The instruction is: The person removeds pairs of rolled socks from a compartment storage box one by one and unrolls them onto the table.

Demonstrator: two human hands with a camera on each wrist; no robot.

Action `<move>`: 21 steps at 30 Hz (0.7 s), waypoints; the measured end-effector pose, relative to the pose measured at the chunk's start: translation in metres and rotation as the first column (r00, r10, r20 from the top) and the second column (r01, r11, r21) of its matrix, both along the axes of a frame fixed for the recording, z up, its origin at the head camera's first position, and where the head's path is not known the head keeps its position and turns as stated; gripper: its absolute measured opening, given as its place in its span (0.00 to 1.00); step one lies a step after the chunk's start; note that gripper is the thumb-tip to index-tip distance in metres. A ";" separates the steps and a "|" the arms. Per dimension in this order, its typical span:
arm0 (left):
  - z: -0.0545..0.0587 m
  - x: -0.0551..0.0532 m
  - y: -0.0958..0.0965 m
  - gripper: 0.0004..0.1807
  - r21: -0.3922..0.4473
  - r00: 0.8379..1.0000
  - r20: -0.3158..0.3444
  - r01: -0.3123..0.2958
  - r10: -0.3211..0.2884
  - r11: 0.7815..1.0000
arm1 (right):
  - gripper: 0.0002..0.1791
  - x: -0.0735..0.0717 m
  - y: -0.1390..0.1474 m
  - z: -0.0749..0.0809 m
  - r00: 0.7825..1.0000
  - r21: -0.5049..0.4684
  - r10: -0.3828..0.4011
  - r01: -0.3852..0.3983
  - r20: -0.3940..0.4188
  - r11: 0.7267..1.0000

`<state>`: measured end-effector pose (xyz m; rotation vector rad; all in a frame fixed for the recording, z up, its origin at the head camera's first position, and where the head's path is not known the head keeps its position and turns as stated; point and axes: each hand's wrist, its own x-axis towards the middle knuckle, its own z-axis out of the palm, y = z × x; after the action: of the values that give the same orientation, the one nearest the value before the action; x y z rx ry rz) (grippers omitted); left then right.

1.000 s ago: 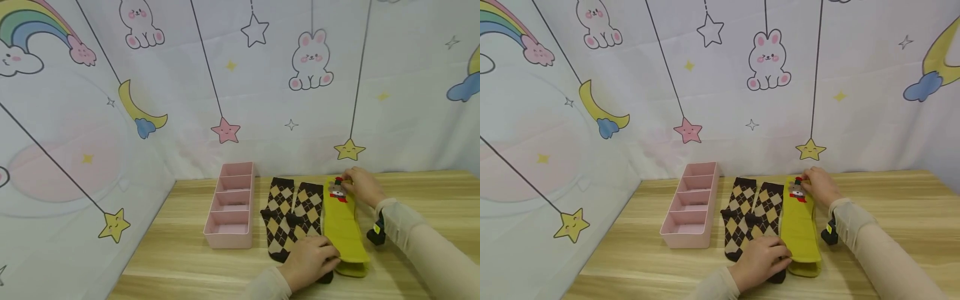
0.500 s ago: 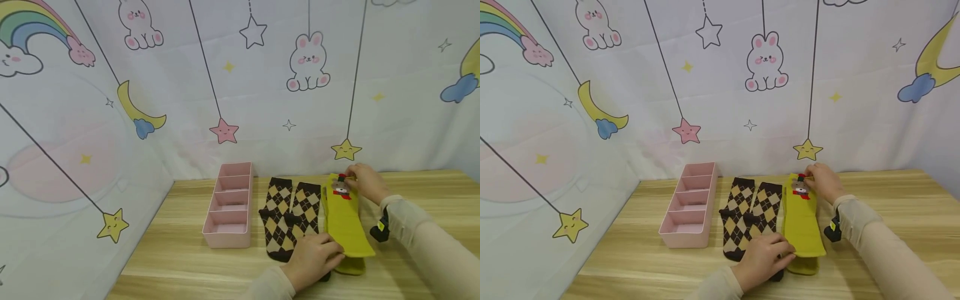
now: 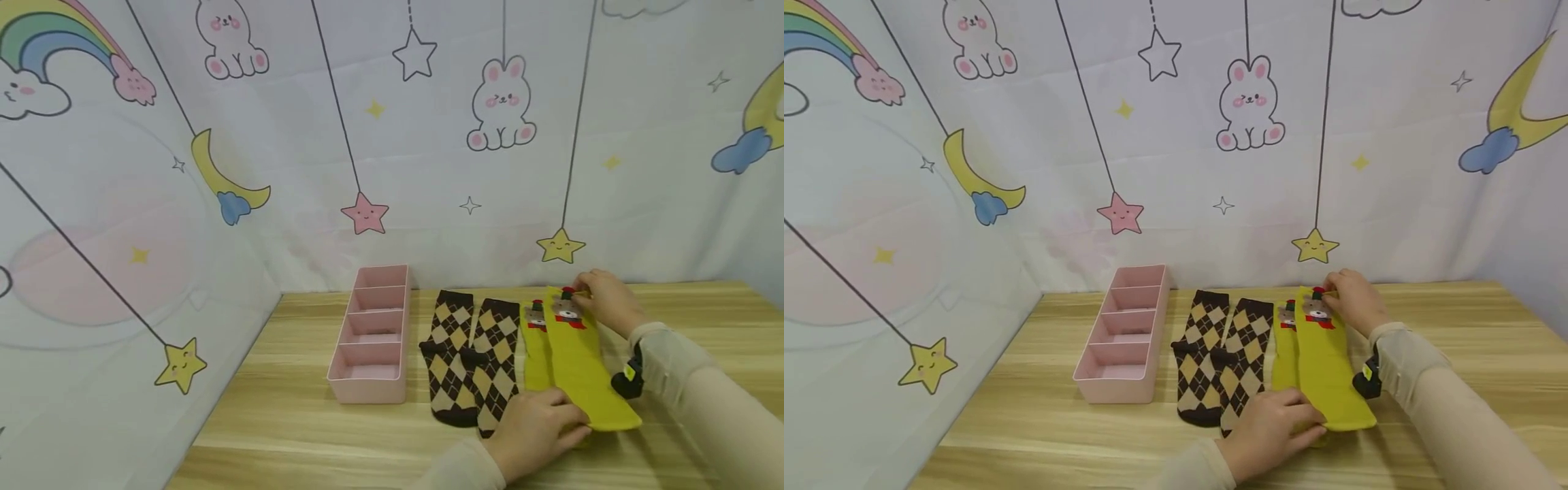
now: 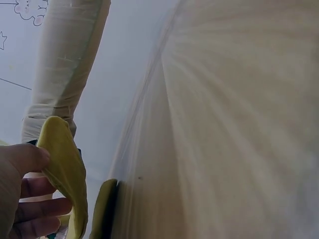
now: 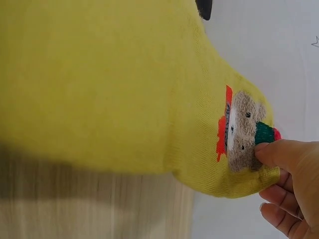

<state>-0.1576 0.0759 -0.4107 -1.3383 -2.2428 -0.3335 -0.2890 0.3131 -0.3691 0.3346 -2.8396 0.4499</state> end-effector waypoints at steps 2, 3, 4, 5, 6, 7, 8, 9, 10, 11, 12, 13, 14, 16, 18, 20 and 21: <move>-0.001 0.001 0.004 0.07 -0.022 1.000 0.015 -0.004 0.005 1.000 | 0.09 0.000 0.004 -0.002 1.000 0.007 -0.012 0.012 0.004 1.000; -0.001 0.001 0.006 0.08 -0.030 1.000 0.019 -0.007 0.007 1.000 | 0.09 0.001 0.006 -0.003 1.000 0.011 -0.018 0.018 0.006 1.000; -0.002 0.001 0.008 0.08 -0.038 1.000 0.022 -0.009 0.010 0.999 | 0.09 0.001 0.008 -0.003 1.000 0.012 -0.021 0.021 0.006 1.000; -0.002 0.001 0.010 0.08 -0.043 1.000 0.029 -0.008 0.009 0.999 | 0.09 0.001 0.010 -0.004 1.000 0.012 -0.022 0.022 0.005 1.000; -0.003 0.001 0.012 0.08 -0.046 0.999 0.032 -0.009 0.011 0.999 | 0.09 0.002 0.012 -0.005 1.000 0.010 -0.024 0.024 0.006 1.000; -0.004 0.001 0.014 0.08 -0.046 0.999 0.038 -0.010 0.012 0.999 | 0.08 0.002 0.012 -0.006 1.000 0.008 -0.026 0.026 0.006 1.000; -0.005 0.001 0.015 0.08 -0.049 0.999 0.044 -0.013 0.015 0.999 | 0.08 0.002 0.014 -0.008 1.000 0.010 -0.026 0.026 0.009 1.000; -0.005 0.001 0.016 0.08 -0.056 0.998 0.056 -0.015 0.018 0.998 | 0.08 0.002 0.015 -0.008 1.000 0.009 -0.027 0.026 0.012 1.000; -0.005 0.001 0.018 0.09 -0.066 0.997 0.068 -0.015 0.020 0.998 | 0.08 0.002 0.017 -0.009 0.999 0.010 -0.029 0.029 0.017 1.000; -0.005 0.002 0.019 0.09 -0.079 0.997 0.079 -0.016 0.023 0.997 | 0.08 0.002 0.018 -0.010 0.999 0.009 -0.034 0.034 0.025 0.999; -0.005 0.002 0.020 0.09 -0.095 0.996 0.089 -0.018 0.027 0.995 | 0.08 0.002 0.019 -0.011 0.999 0.008 -0.040 0.039 0.034 0.999; -0.005 0.002 0.022 0.09 -0.111 0.995 0.097 -0.019 0.030 0.994 | 0.09 0.002 0.021 -0.012 0.998 0.010 -0.044 0.044 0.040 0.999; -0.005 0.003 0.023 0.10 -0.127 0.994 0.101 -0.021 0.034 0.992 | 0.09 0.002 0.022 -0.013 0.998 0.012 -0.049 0.049 0.046 0.999; -0.005 0.003 0.026 0.10 -0.154 0.994 0.101 -0.024 0.040 0.988 | 0.09 0.001 0.025 -0.015 0.997 0.014 -0.057 0.056 0.055 0.998; -0.007 0.004 0.029 0.10 -0.170 0.995 0.092 -0.028 0.045 0.985 | 0.09 0.001 0.027 -0.017 0.997 0.015 -0.059 0.059 0.054 0.998; -0.009 0.004 0.031 0.10 -0.184 0.995 0.084 -0.034 0.050 0.982 | 0.09 0.002 0.029 -0.020 0.997 0.017 -0.060 0.059 0.044 0.998; -0.009 0.003 0.032 0.10 -0.192 0.995 0.089 -0.035 0.053 0.981 | 0.09 0.002 0.029 -0.021 0.997 0.016 -0.060 0.060 0.041 0.998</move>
<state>-0.1541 0.1081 -0.4199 -1.3922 -2.4301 -0.1719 -0.2870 0.3425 -0.3899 0.2449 -2.8854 0.4289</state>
